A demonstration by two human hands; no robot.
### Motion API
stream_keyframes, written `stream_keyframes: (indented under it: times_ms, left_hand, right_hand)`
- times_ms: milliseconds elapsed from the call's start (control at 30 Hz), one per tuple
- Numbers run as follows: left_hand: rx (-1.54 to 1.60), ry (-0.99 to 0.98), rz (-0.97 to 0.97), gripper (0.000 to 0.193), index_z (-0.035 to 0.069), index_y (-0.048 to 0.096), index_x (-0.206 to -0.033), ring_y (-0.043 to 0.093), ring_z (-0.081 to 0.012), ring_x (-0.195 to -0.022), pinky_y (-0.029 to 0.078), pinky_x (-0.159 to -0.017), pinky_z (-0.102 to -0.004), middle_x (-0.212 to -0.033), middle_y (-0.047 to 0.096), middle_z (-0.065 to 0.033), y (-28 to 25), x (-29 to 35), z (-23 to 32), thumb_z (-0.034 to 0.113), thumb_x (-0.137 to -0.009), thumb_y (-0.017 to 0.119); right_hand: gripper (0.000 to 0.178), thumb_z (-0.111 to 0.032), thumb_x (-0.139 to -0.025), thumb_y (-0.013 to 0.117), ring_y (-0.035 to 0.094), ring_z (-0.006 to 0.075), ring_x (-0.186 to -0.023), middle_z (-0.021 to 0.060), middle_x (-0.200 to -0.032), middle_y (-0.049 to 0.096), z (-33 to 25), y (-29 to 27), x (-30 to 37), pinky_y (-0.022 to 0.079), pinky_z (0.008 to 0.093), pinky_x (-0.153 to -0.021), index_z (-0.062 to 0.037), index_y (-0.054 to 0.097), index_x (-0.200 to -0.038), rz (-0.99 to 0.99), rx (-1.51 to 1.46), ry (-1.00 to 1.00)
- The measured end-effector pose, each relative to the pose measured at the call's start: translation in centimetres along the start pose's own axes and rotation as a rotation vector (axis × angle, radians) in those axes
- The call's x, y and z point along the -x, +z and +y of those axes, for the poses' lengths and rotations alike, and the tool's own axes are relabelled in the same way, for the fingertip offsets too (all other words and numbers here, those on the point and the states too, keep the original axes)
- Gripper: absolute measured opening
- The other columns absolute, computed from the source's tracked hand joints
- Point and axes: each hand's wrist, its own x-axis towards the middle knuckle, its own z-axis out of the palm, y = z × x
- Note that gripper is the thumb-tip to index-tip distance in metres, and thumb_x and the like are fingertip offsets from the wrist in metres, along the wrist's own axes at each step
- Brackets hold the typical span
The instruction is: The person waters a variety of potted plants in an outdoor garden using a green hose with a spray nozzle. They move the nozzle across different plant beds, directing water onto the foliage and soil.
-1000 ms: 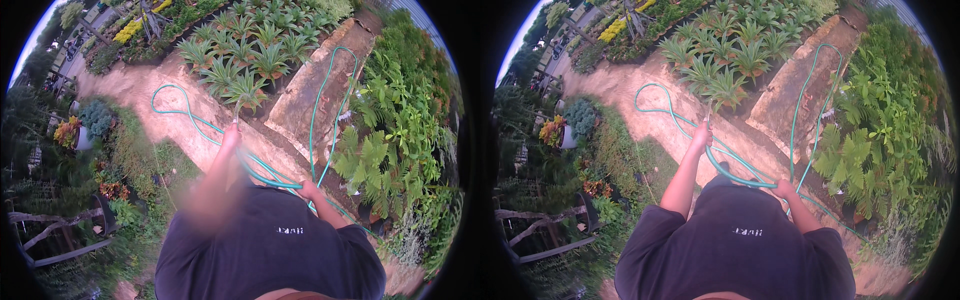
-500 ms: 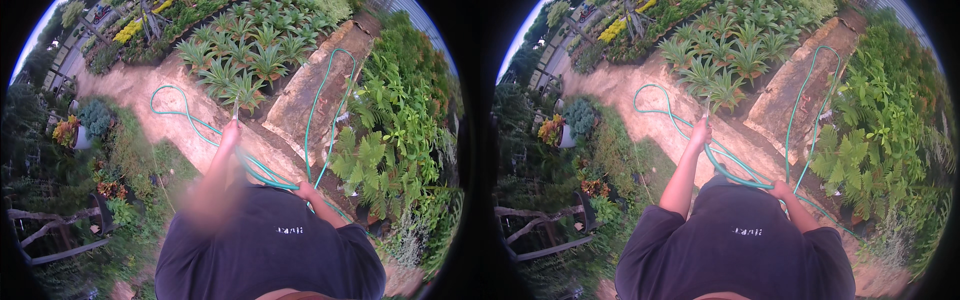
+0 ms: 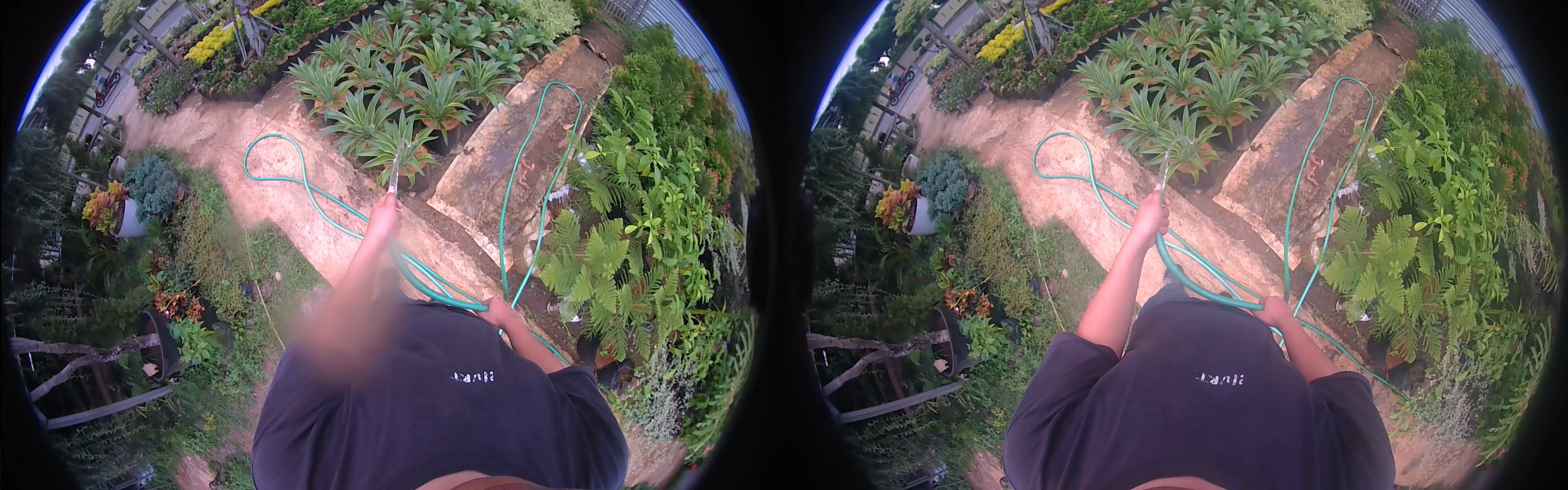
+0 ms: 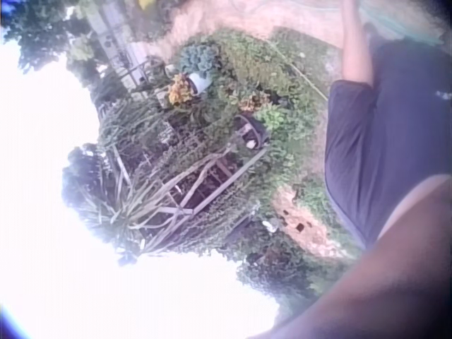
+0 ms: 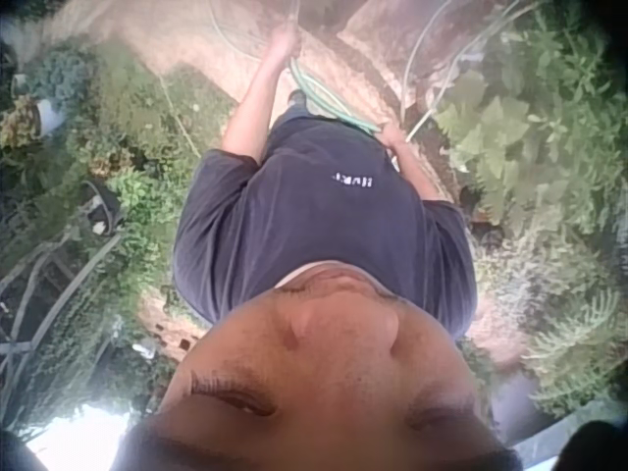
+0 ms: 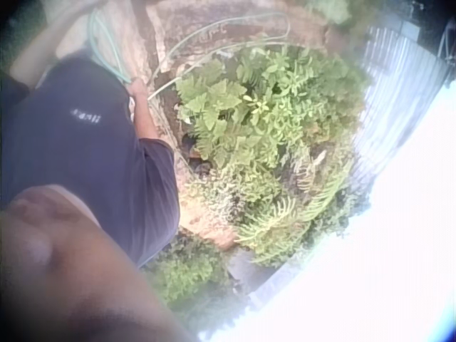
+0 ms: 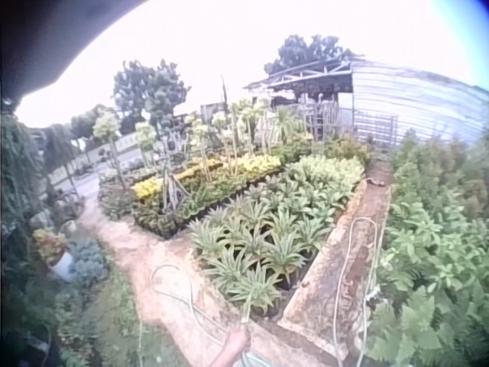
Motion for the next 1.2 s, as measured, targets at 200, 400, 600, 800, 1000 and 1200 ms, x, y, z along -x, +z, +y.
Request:
stream_keyframes:
  times_ms: [200, 400, 600, 800, 1000, 1200]
  left_hand:
    - [-0.027, 0.015, -0.037, 0.039, 0.013, 0.047, -0.093, 0.026, -0.0051, -0.041, 0.020, -0.037, -0.0249, -0.057, 0.031, 0.0079, 0.0, 0.3, 0.0, 0.050, -0.106, 0.041]
    - [-0.040, -0.005, -0.014, 0.040, 0.013, 0.047, -0.093, 0.026, -0.0056, -0.041, 0.020, -0.037, -0.0252, -0.058, 0.031, 0.0075, -0.2, 0.5, 0.4, 0.051, -0.106, 0.040]
    - [-0.005, -0.008, -0.028, 0.041, 0.013, 0.047, -0.094, 0.026, -0.0060, -0.041, 0.020, -0.037, -0.0253, -0.058, 0.031, 0.0073, -0.6, 0.9, 0.3, 0.052, -0.106, 0.039]
    - [-0.001, -0.011, -0.002, 0.041, 0.013, 0.047, -0.094, 0.027, -0.0062, -0.041, 0.021, -0.038, -0.0251, -0.058, 0.031, 0.0072, -0.9, 1.3, 0.2, 0.052, -0.106, 0.039]
    - [0.017, -0.004, 0.038, 0.042, 0.013, 0.049, -0.091, 0.029, -0.0081, -0.039, 0.021, -0.036, -0.0275, -0.056, 0.033, 0.0062, -1.6, 1.5, 0.3, 0.050, -0.107, 0.039]
    - [0.045, -0.001, 0.030, 0.042, 0.013, 0.049, -0.090, 0.030, -0.0081, -0.038, 0.021, -0.036, -0.0287, -0.055, 0.034, 0.0061, -2.3, 1.8, 0.0, 0.050, -0.107, 0.039]
  right_hand:
    - [0.051, -0.058, -0.080, 0.064, 0.070, 0.0369, -0.098, 0.0191, -0.099, 0.073, -0.2, 0.2, -0.1, 0.054, 0.0471, -0.086, -0.0113, 0.077, -0.094, -0.013, 0.000, -0.011]
    - [0.046, -0.054, -0.079, 0.067, 0.071, 0.0352, -0.098, 0.0184, -0.099, 0.074, -0.4, 0.4, -0.2, 0.053, 0.0455, -0.089, -0.0136, 0.078, -0.097, -0.013, -0.008, 0.008]
    - [0.044, -0.054, -0.078, 0.069, 0.071, 0.0349, -0.097, 0.0180, -0.098, 0.074, -0.5, 0.4, -0.2, 0.054, 0.0447, -0.088, -0.0149, 0.079, -0.096, 0.007, 0.006, 0.015]
    - [0.044, -0.053, -0.077, 0.069, 0.071, 0.0351, -0.097, 0.0186, -0.098, 0.074, -0.3, 0.4, -0.3, 0.054, 0.0444, -0.088, -0.0143, 0.079, -0.094, -0.011, 0.001, 0.017]
    - [0.043, -0.051, -0.079, 0.067, 0.071, 0.0366, -0.092, 0.0198, -0.093, 0.073, -0.5, 0.6, -0.6, 0.054, 0.0454, -0.084, -0.0115, 0.077, -0.092, 0.000, 0.008, -0.027]
    - [0.043, -0.051, -0.082, 0.065, 0.071, 0.0377, -0.091, 0.0193, -0.091, 0.073, -1.0, 0.3, -0.2, 0.054, 0.0463, -0.083, -0.0106, 0.076, -0.090, 0.001, 0.037, -0.044]
